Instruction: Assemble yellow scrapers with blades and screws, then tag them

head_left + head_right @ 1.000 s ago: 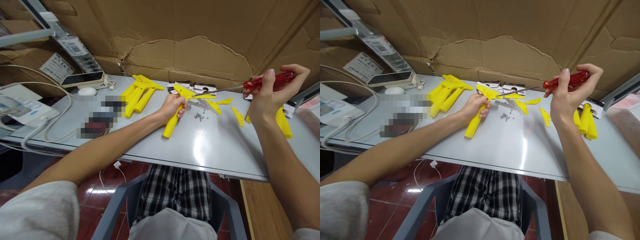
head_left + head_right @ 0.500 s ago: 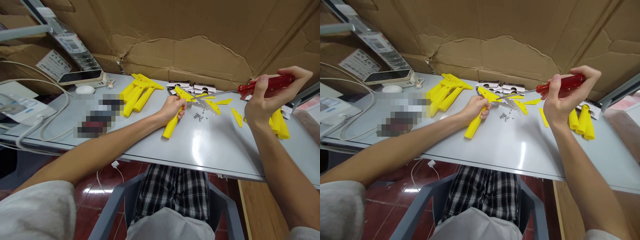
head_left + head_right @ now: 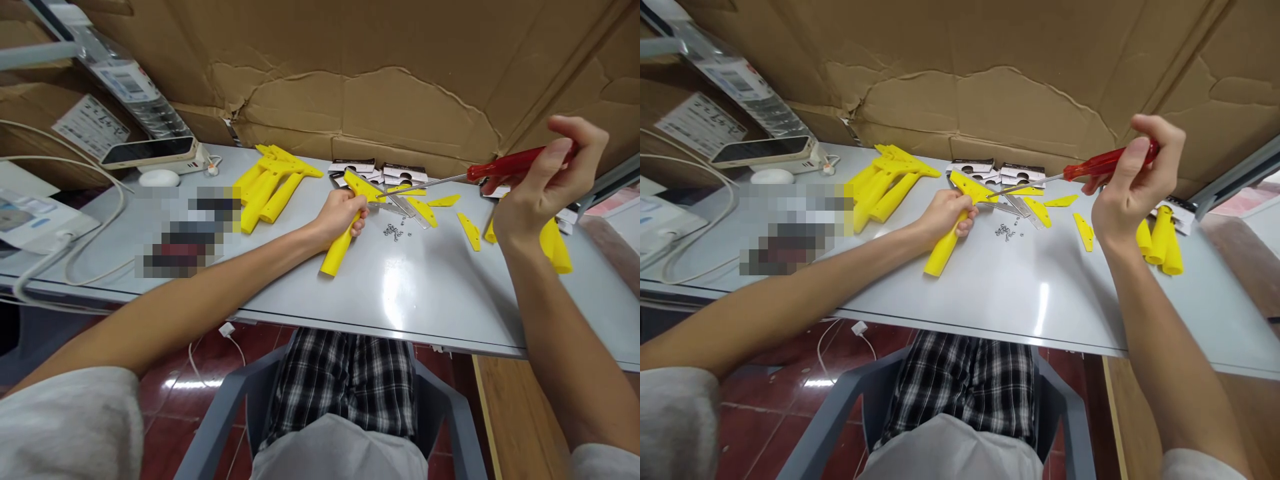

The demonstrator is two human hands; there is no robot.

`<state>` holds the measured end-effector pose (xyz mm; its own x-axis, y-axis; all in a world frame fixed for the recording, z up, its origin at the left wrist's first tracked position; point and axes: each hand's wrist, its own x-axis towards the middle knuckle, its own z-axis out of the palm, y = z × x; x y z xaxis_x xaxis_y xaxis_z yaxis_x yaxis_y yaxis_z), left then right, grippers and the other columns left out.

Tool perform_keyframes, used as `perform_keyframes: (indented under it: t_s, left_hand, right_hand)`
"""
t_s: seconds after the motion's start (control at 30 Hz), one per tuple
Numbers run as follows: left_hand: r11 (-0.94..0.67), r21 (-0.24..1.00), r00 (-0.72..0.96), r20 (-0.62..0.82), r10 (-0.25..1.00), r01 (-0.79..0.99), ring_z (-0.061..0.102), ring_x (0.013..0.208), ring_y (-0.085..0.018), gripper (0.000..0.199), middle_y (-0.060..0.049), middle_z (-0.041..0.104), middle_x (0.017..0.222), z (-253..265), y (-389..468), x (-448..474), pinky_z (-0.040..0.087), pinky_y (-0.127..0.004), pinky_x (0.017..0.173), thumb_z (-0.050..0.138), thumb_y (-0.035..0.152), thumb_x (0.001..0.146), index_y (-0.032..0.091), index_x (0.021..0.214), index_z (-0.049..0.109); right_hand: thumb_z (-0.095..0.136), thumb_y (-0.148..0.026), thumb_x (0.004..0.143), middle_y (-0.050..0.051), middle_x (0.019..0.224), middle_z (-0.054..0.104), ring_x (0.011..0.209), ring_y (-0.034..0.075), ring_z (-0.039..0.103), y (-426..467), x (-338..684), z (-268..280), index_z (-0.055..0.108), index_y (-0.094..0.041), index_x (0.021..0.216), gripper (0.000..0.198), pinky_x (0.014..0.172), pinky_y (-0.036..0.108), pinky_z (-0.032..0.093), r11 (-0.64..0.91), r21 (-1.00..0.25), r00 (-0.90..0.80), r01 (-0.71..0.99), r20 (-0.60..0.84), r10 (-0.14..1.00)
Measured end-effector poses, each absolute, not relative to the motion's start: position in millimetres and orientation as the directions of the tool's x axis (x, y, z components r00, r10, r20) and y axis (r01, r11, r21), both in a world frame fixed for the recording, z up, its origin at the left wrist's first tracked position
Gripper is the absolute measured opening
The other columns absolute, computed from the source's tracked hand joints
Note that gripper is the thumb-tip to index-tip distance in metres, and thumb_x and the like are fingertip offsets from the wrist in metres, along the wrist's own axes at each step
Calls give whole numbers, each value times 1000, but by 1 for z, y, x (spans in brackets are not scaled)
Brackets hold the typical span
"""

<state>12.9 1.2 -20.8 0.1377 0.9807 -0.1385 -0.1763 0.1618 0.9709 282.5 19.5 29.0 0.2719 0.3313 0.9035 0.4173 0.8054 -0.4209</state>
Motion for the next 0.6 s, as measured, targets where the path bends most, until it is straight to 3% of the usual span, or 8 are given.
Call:
perform_keyframes:
  t_s: [0.2, 0.3, 0.47, 0.6]
  left_hand:
    - [154, 973, 132, -133, 982, -170, 43, 39, -6, 15, 0, 51, 55, -20, 1, 14, 30, -19, 35, 58, 10, 75, 19, 66, 52]
    - [163, 972, 133, -141, 981, -171, 42, 39, -6, 15, 1, 50, 55, -18, 0, 14, 30, -19, 35, 58, 9, 76, 19, 67, 51]
    - [179, 968, 139, -155, 978, -176, 42, 39, -6, 18, 2, 51, 56, -19, 1, 13, 30, -19, 35, 59, 9, 78, 21, 70, 49]
    - [171, 971, 123, -151, 981, -170, 44, 40, -5, 19, 1, 54, 59, -20, 2, 14, 29, -19, 35, 58, 8, 80, 20, 70, 49]
  right_hand:
    - [51, -49, 102, -4, 77, 49, 62, 2, 63, 21, 286, 27, 59, -15, 109, 36, 47, 11, 38, 842, -341, 184, 418, 940, 289]
    - [51, -45, 100, -4, 72, 53, 64, 3, 64, 22, 288, 28, 61, -14, 109, 34, 49, 10, 38, 841, -345, 185, 416, 938, 294]
    - [49, -38, 91, -2, 69, 59, 54, 12, 62, 28, 292, 20, 53, -13, 108, 30, 40, 21, 36, 857, -448, 222, 253, 890, 399]
    - [56, -58, 91, -5, 62, 46, 45, 14, 56, 29, 313, 5, 50, -15, 95, 43, 32, 25, 30, 780, -533, 223, 328, 846, 484]
